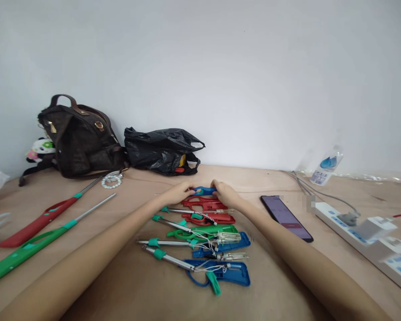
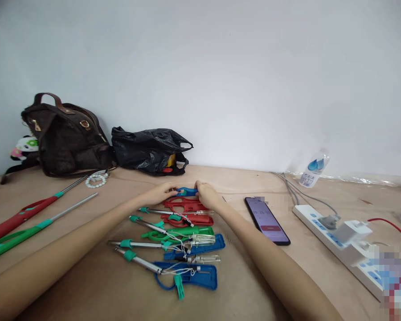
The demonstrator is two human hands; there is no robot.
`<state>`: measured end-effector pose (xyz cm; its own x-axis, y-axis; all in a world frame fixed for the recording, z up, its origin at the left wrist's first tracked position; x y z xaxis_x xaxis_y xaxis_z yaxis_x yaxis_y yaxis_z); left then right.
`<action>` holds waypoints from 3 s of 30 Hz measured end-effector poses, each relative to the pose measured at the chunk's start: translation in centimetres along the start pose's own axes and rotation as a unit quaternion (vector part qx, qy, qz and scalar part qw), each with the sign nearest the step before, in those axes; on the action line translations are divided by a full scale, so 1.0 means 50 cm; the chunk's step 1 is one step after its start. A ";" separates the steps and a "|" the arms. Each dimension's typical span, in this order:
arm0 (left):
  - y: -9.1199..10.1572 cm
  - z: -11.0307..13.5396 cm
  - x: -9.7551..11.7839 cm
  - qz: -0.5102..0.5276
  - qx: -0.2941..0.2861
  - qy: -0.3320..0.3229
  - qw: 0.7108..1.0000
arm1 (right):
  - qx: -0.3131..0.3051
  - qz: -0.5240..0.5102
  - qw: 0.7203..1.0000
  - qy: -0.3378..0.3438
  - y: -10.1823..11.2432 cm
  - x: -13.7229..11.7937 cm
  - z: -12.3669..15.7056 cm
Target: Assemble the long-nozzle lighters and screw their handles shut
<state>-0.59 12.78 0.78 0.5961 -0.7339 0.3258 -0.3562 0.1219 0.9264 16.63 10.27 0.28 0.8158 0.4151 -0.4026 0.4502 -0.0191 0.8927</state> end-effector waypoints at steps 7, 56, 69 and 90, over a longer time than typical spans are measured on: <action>-0.002 0.010 0.026 -0.226 0.047 -0.053 0.972 | -0.029 -0.094 0.995 0.018 0.051 0.017 0.010; 0.017 0.002 0.010 0.137 0.115 -0.014 0.984 | 0.032 -0.055 0.995 0.078 0.041 0.007 0.005; 0.028 0.004 -0.017 0.056 0.179 0.026 0.982 | 0.080 -0.023 0.996 -0.032 0.017 0.069 -0.004; 0.011 0.007 0.037 -0.046 0.085 -0.054 0.994 | 0.024 0.118 0.992 0.034 0.020 -0.028 0.011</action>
<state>0.05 11.25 1.81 0.5538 -0.8055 0.2108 -0.4255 -0.0562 0.9032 16.13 9.18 1.62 0.8745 0.4550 -0.1678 0.2684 -0.1659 0.9489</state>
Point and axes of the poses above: each hand's wrist, its own z-axis away from the middle knuckle, its own y-axis out of the back of the hand, x = y × z, the point moved 5 cm from there along -z, towards the middle knuckle, and after that the axes turned 5 degrees about -z, right-handed, at the moved point
